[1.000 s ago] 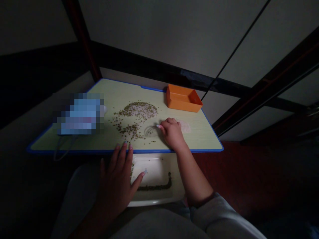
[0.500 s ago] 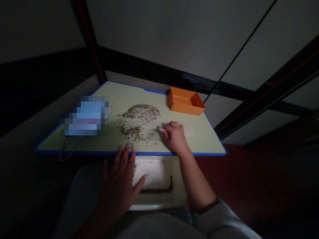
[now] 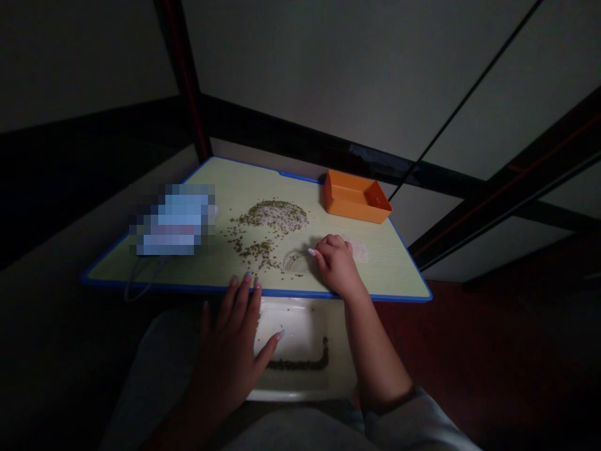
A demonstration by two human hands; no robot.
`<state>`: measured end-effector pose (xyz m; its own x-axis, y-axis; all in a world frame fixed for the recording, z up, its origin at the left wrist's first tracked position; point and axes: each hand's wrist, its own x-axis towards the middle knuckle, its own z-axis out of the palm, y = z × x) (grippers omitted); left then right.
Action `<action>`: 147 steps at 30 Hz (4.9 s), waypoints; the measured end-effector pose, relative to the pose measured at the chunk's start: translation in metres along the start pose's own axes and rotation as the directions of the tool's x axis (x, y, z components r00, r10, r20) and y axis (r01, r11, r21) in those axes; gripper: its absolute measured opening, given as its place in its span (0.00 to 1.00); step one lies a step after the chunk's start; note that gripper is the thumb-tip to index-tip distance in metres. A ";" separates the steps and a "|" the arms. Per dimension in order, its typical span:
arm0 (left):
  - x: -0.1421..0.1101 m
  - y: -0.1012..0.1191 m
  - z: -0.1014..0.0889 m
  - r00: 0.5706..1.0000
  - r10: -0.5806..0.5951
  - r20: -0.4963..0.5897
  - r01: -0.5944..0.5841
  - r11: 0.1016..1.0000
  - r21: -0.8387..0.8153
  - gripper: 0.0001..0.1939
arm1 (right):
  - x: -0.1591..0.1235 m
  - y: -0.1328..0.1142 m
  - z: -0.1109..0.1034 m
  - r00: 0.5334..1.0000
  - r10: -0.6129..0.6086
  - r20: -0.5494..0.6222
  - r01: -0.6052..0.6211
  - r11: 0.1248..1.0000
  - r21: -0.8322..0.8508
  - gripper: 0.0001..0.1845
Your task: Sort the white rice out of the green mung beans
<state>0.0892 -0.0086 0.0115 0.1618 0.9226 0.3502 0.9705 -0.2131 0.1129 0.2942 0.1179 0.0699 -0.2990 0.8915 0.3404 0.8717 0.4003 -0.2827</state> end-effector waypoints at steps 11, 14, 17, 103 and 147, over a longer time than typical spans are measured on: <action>0.001 0.001 0.002 1.000 -0.003 0.006 0.003 1.000 0.001 0.41 | 0.001 -0.003 0.001 1.000 0.007 -0.006 -0.007 0.999 -0.034 0.14; 0.001 0.001 0.001 1.000 -0.003 -0.002 0.003 1.000 0.008 0.41 | 0.001 -0.003 0.002 1.000 0.003 -0.002 -0.003 0.999 -0.048 0.14; 0.000 0.001 0.001 1.000 0.001 -0.010 0.000 1.000 0.014 0.41 | 0.002 -0.004 0.002 1.000 0.001 0.006 -0.001 0.999 -0.049 0.14; 0.002 0.006 -0.003 0.997 -0.054 0.046 0.056 0.998 -0.040 0.42 | 0.002 -0.020 0.002 0.952 -0.251 0.176 0.255 0.967 0.001 0.17; -0.001 0.000 0.006 0.999 -0.018 -0.035 0.019 0.999 0.048 0.45 | 0.000 -0.012 0.001 0.948 -0.303 0.099 0.282 0.942 0.181 0.15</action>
<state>0.0897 -0.0077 0.0051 0.1385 0.9144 0.3803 0.9808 -0.1799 0.0753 0.2835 0.1134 0.0720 -0.5862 0.7446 0.3192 0.6667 0.6672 -0.3321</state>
